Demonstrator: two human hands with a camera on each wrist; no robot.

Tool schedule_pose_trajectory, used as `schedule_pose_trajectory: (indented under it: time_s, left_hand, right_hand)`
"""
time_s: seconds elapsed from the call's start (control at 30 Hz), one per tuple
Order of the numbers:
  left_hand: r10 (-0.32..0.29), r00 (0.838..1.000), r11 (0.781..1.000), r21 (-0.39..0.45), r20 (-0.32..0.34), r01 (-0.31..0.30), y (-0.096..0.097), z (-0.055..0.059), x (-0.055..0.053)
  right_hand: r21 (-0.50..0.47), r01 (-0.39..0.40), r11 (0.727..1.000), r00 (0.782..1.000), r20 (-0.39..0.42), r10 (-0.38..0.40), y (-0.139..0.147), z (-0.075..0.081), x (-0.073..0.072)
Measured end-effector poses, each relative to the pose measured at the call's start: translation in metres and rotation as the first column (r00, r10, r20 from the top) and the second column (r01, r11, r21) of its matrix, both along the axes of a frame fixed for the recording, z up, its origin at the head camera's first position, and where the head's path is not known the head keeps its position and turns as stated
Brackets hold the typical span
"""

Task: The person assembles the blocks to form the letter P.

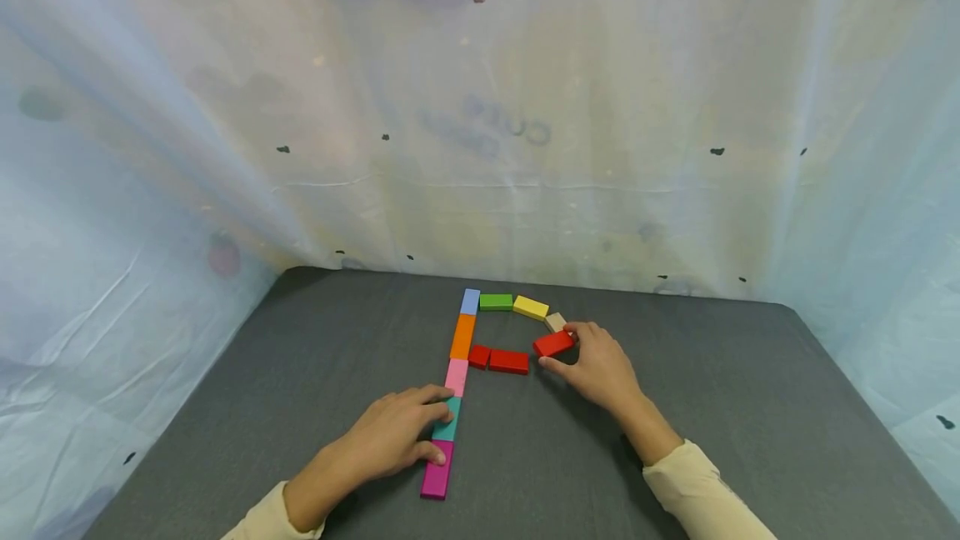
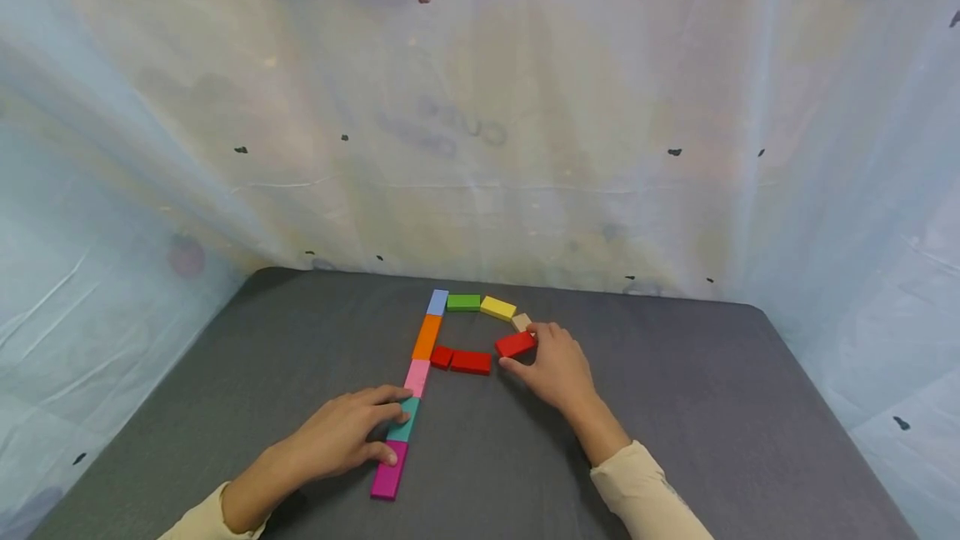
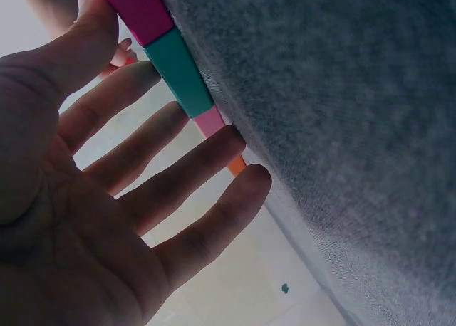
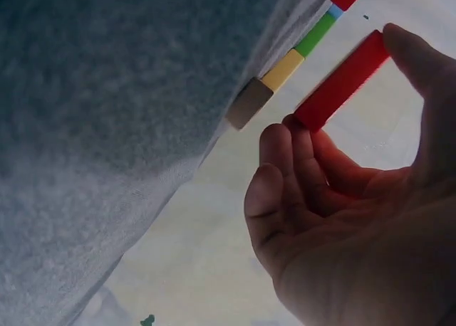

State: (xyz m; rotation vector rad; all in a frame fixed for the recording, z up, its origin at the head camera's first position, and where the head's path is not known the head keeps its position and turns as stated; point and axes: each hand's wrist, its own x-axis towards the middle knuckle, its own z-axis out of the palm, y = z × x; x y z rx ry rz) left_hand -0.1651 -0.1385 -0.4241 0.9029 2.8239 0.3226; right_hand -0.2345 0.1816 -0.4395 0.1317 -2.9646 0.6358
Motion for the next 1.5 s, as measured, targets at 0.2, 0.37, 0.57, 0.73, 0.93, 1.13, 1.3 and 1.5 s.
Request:
schedule_pose_trajectory:
  time_s: [0.2,0.37,0.57,0.73,0.93,1.13,1.3,1.5]
  left_hand:
    - [0.007,1.0,1.0,-0.004,0.02,-0.007,0.0006,-0.0003,-0.0004]
    - [0.002,1.0,1.0,0.003,0.019,-0.002,0.0002,0.0004,-0.0006]
    - [-0.001,1.0,1.0,0.009,0.016,0.001,-0.0002,0.0008,-0.0007]
    - [-0.01,1.0,1.0,0.015,-0.002,0.011,-0.001,-0.0001,-0.001]
    - [-0.013,1.0,1.0,0.014,-0.009,0.013,-0.0014,-0.0016,-0.0014]
    - [-0.01,1.0,1.0,0.013,-0.007,0.01,-0.0015,-0.0022,-0.0014]
    - [-0.011,1.0,1.0,0.014,-0.009,0.011,-0.0018,-0.0027,-0.0014]
    - [-0.006,1.0,1.0,0.013,0.001,0.006,-0.0015,-0.0027,-0.0017]
  right_hand:
    - [0.033,-0.002,0.999,1.0,0.023,0.001,-0.0024,-0.0023,-0.0012]
    - [0.067,-0.014,0.998,0.999,0.039,0.011,-0.0039,-0.0047,-0.0031]
    - [0.076,-0.018,0.997,0.999,0.042,0.015,-0.0045,-0.0061,-0.0038]
    - [0.078,-0.021,0.997,0.998,0.056,0.017,-0.0038,-0.007,-0.0043]
    - [0.089,-0.041,0.995,0.998,0.061,0.036,-0.005,-0.0079,-0.0026]
    - [0.098,-0.051,0.994,0.997,0.061,0.046,-0.0055,-0.008,-0.0014]
    - [0.098,-0.048,0.994,0.997,0.072,0.041,-0.0044,-0.0087,-0.0018]
    - [0.097,-0.043,0.994,0.996,0.081,0.035,-0.0045,-0.0076,-0.0023]
